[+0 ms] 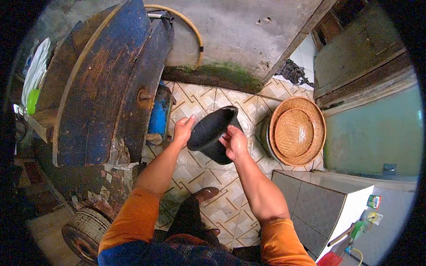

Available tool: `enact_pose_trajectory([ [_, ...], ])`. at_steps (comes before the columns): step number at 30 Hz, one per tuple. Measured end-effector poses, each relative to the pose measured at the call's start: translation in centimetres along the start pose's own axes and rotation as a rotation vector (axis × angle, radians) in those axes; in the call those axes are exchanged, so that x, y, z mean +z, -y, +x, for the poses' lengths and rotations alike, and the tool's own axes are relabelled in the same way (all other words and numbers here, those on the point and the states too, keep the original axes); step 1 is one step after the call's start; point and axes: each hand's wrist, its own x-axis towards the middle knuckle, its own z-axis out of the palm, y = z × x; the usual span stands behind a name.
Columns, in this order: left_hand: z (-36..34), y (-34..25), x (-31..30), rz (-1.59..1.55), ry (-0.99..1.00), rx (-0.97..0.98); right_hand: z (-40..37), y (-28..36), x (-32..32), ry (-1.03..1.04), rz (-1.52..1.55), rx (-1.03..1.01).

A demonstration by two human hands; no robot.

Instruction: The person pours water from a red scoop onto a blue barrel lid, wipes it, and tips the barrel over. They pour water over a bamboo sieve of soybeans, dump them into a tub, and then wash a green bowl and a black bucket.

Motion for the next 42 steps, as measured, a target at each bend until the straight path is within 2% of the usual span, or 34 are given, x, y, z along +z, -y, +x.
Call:
enact_pose_trajectory([
  [1,0.3,0.1,-0.2,-0.072,0.002,-0.034,0.3,0.1,0.5,-0.003,-0.001,0.005],
  [3,1.4,0.9,-0.5,-0.071,0.019,0.018,1.0,0.4,1.9,0.001,-0.014,-0.050],
  [5,2.7,2.3,-0.1,-0.167,-0.034,-0.046,0.6,1.2,4.0,0.027,-0.015,-0.067],
  [6,3.4,3.3,-0.7,-0.134,0.038,-0.093,0.4,1.6,4.9,0.065,-0.039,-0.099],
  [11,2.9,1.1,-1.2,-0.244,-0.003,-0.133,1.0,2.8,7.5,0.210,-0.199,-0.208],
  [14,3.1,1.5,-1.2,-0.308,0.018,-0.083,-1.2,3.7,10.2,0.155,-0.268,-0.315],
  [15,3.1,2.3,-1.2,-0.305,0.027,-0.096,-1.9,3.7,10.5,0.154,-0.268,-0.356],
  [16,3.2,2.4,-1.1,-0.417,0.068,-0.093,-1.4,3.4,9.9,0.239,-0.277,-0.382],
  [20,2.1,2.8,0.1,-0.668,0.130,-0.158,-1.7,2.5,7.6,0.326,-0.559,-0.619],
  [23,0.0,2.6,1.5,-0.767,0.162,-0.182,-4.0,2.4,5.8,0.323,-0.687,-0.753],
  [25,-1.5,3.2,2.5,-0.776,0.297,-0.224,-5.9,2.6,3.9,0.299,-0.688,-0.740],
  [27,-3.8,3.6,4.4,-0.752,0.315,-0.290,-8.2,2.9,1.7,0.207,-0.559,-0.670],
  [31,-9.7,4.2,8.7,-0.481,0.435,-0.087,-12.5,3.5,-6.2,-0.039,-0.415,-0.580],
  [35,-19.0,0.7,11.8,-0.365,0.617,-0.165,-19.2,1.8,-15.9,-0.285,-0.124,-0.446],
  [36,-21.2,0.4,12.4,-0.234,0.671,-0.102,-21.6,1.0,-17.5,-0.346,-0.063,-0.447],
  [38,-25.2,2.9,14.4,-0.057,0.747,0.207,-26.5,-1.5,-21.2,-0.411,0.034,-0.392],
  [40,-30.2,2.2,14.5,0.033,0.809,0.228,-31.1,-5.1,-25.6,-0.517,0.105,-0.381],
  [42,-34.3,2.5,14.5,0.111,1.040,0.261,-36.1,-8.3,-28.1,-0.557,0.216,-0.429],
])
